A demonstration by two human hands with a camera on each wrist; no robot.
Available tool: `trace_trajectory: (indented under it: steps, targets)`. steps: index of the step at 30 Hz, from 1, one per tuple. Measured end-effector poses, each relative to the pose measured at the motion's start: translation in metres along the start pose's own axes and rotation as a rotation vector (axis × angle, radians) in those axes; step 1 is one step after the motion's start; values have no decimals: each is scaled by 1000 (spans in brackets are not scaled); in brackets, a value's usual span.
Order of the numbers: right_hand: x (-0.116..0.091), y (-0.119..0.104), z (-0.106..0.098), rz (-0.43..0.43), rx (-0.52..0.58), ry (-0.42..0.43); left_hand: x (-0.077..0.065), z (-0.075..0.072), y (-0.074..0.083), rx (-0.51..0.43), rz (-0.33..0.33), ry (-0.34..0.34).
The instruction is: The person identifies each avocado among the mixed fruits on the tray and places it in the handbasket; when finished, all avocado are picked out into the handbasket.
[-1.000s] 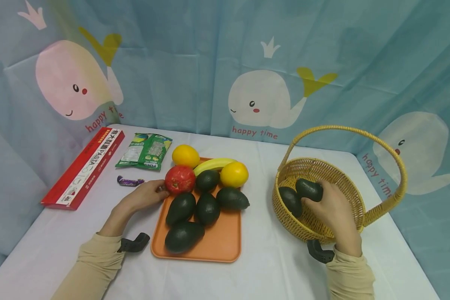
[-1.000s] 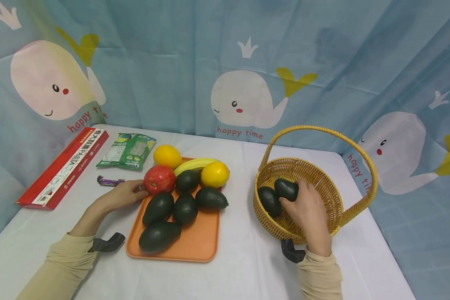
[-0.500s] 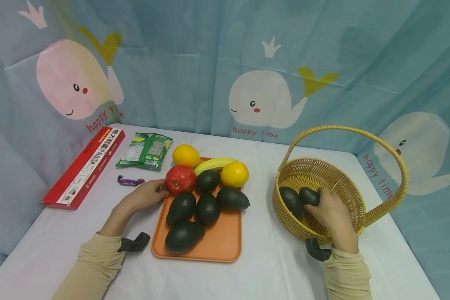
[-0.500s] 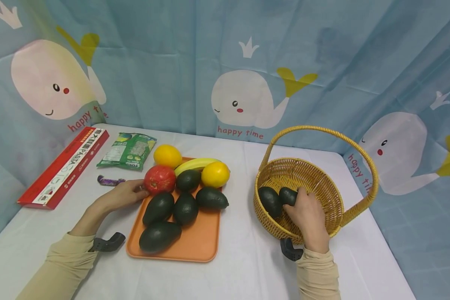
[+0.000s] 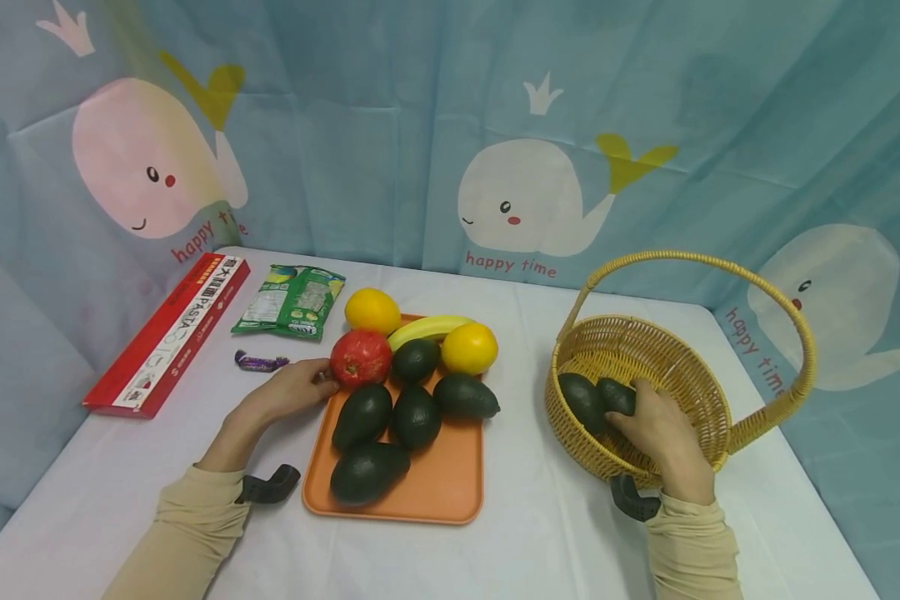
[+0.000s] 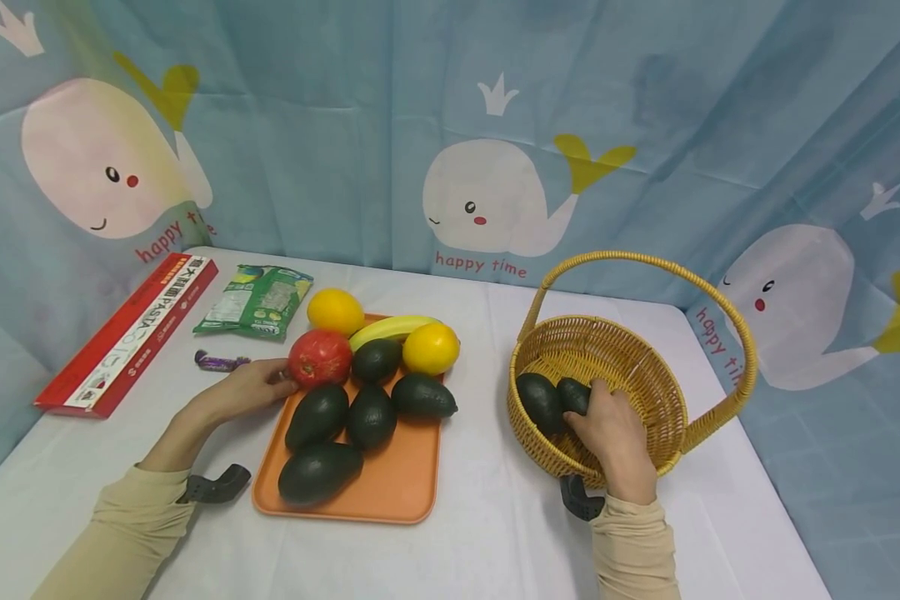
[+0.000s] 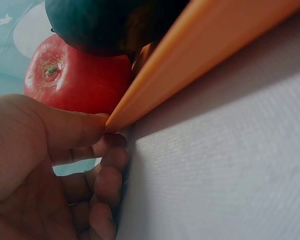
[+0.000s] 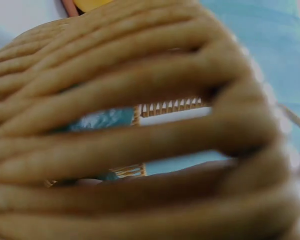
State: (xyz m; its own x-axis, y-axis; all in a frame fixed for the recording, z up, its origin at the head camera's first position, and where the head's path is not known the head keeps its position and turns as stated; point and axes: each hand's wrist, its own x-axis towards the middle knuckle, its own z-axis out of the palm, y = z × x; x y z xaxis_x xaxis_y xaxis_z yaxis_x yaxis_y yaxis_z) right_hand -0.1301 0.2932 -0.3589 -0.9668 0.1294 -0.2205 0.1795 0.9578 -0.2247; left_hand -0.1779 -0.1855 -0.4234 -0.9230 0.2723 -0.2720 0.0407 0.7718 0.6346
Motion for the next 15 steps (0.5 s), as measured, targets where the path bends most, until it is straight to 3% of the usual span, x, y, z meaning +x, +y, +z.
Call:
trace_trajectory:
  steps: [4, 8, 12, 15]
  targets:
    - [-3, -4, -4, -13, -13, 64, 0, 0, -1, 5, -2, 5]
    - [-12, -17, -7, -88, 6, 314, -1, -1, -1, 4, -6, 0]
    - [-22, -40, -4, -279, 83, 591, -1, -1, -1, 1, 0, -3]
    - [-22, -60, 6, -478, 135, 699, -1, 0, -1, -2, 4, -3]
